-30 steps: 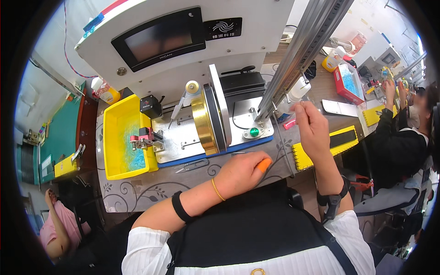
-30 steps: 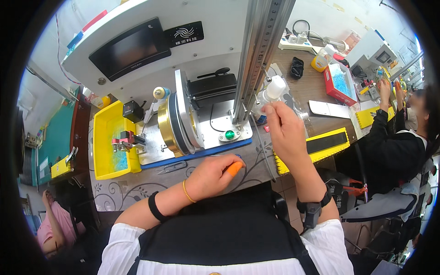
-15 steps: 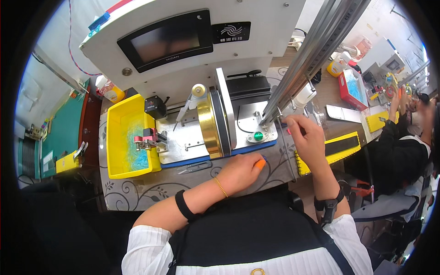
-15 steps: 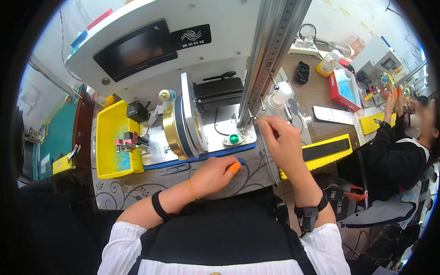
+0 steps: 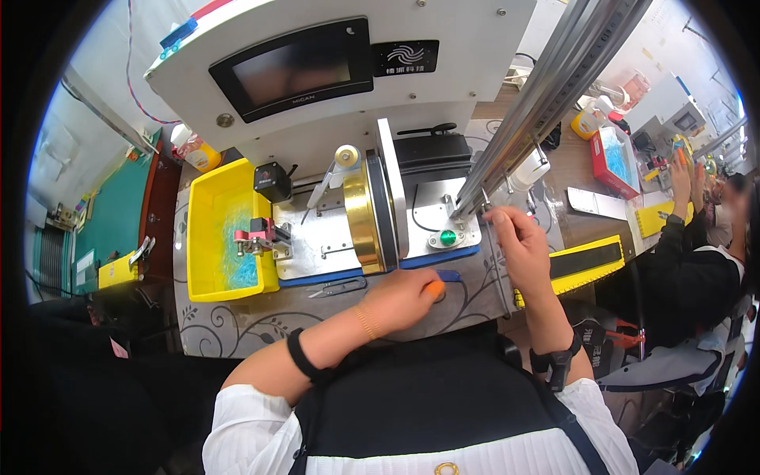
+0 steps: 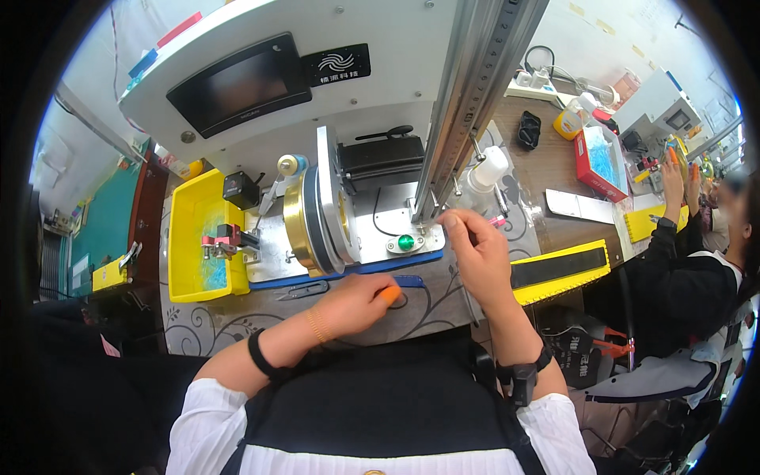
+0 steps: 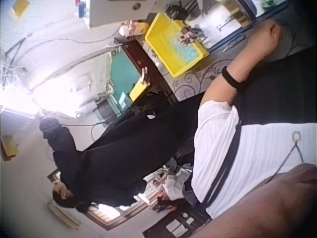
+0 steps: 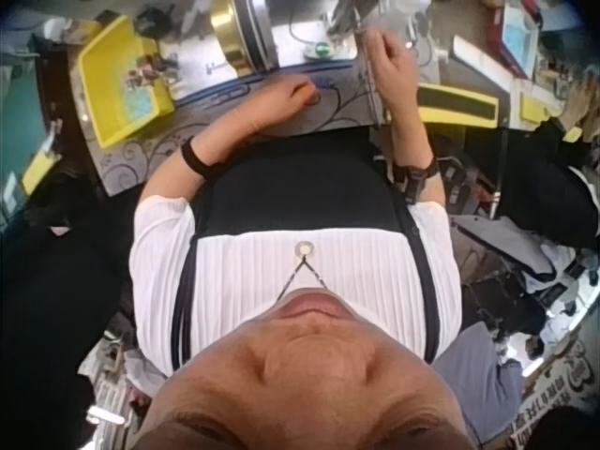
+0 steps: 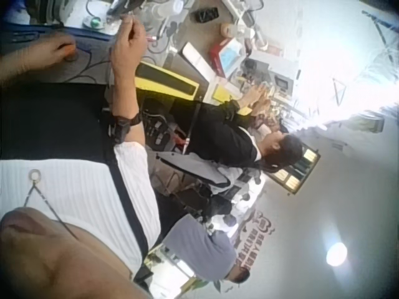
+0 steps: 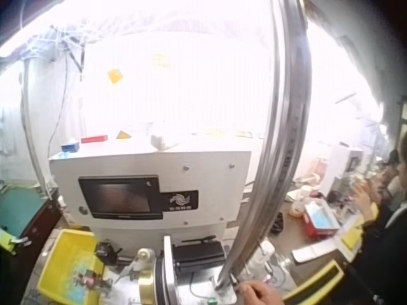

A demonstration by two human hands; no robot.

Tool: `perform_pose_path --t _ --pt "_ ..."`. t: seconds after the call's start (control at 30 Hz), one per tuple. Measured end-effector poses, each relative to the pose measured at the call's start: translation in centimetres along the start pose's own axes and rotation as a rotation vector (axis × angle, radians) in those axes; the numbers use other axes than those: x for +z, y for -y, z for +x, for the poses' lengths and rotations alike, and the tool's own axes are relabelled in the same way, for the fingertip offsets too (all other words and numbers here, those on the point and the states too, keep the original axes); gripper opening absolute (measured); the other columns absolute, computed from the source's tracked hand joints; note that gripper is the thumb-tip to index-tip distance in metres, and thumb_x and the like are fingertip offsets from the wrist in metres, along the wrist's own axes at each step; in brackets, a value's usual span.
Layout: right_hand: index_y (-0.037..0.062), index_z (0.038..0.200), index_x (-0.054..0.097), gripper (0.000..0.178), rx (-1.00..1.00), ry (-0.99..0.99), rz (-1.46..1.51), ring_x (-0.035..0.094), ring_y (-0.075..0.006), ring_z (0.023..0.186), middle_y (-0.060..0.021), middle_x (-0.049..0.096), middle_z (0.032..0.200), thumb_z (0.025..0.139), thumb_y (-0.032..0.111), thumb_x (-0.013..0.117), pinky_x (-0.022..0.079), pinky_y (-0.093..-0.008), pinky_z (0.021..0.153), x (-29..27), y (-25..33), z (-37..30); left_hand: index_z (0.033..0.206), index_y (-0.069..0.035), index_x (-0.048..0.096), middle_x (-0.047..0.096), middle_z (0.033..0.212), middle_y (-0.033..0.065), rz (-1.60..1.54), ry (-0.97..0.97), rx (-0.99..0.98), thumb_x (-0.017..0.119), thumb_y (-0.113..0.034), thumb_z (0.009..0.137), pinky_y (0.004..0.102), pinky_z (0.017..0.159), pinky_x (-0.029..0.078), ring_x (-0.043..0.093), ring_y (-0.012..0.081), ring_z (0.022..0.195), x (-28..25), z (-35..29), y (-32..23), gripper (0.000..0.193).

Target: Using a production machine and small tools to assemble or apply adhesive to small electronic components.

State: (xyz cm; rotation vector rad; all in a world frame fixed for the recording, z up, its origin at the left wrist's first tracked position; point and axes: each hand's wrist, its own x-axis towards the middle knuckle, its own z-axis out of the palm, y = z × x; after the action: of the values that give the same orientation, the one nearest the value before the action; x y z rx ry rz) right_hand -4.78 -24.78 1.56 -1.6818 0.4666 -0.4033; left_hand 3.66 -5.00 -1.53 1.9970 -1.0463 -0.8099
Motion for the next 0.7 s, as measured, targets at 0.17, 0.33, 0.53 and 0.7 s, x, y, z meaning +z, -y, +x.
perform_pose_path --t 0.17,0.33,0.53,0.7 --pt "0.0018 0.096 0.069 0.022 0.013 -0.122 -0.146 0.045 -0.0036 0.061 0.0036 0.053 0.067 0.096 0.021 0.057 0.035 -0.0212 0.055 1.3 -0.7 1.6 0.103 -0.004 0.063 0.068 0.092 0.013 0.154 -0.024 0.056 0.057 -0.022 0.089 0.0389 0.075 0.05 0.065 0.0315 0.085 -4.4 -4.3 1.0 0.023" --pt "0.0033 0.096 0.069 0.02 -0.037 0.0 -0.127 0.045 -0.0044 0.06 0.0027 0.052 0.066 0.096 0.019 0.057 0.036 -0.0221 0.055 4.7 -0.1 2.1 0.109 -0.005 0.064 0.068 0.102 0.0084 0.147 -0.165 0.113 0.065 -0.015 0.085 0.0362 0.08 0.051 0.065 0.0269 0.094 -8.6 -7.5 1.2 0.026" --pt "-0.0011 0.086 0.063 0.015 -0.389 0.041 -0.25 0.044 -0.0116 0.061 -0.0023 0.047 0.066 0.093 0.01 0.054 0.035 -0.0282 0.056 6.9 -2.2 2.0 0.134 -0.006 0.049 0.055 0.128 0.0071 -0.712 -0.271 0.089 0.045 -0.029 0.102 0.0254 0.077 0.05 0.063 0.0109 0.091 -9.0 -6.6 1.7 0.039" --pt "-0.003 0.099 0.066 0.022 -0.397 0.186 -0.14 0.06 -0.0169 0.083 -0.0099 0.067 0.088 0.089 0.015 0.057 0.045 -0.0288 0.075 6.6 -1.9 2.5 0.145 -0.009 0.037 0.061 0.109 0.0062 -1.056 -0.147 0.124 0.038 -0.032 0.104 0.0235 0.065 0.05 0.062 0.0097 0.066 -6.8 -2.6 2.9 0.047"
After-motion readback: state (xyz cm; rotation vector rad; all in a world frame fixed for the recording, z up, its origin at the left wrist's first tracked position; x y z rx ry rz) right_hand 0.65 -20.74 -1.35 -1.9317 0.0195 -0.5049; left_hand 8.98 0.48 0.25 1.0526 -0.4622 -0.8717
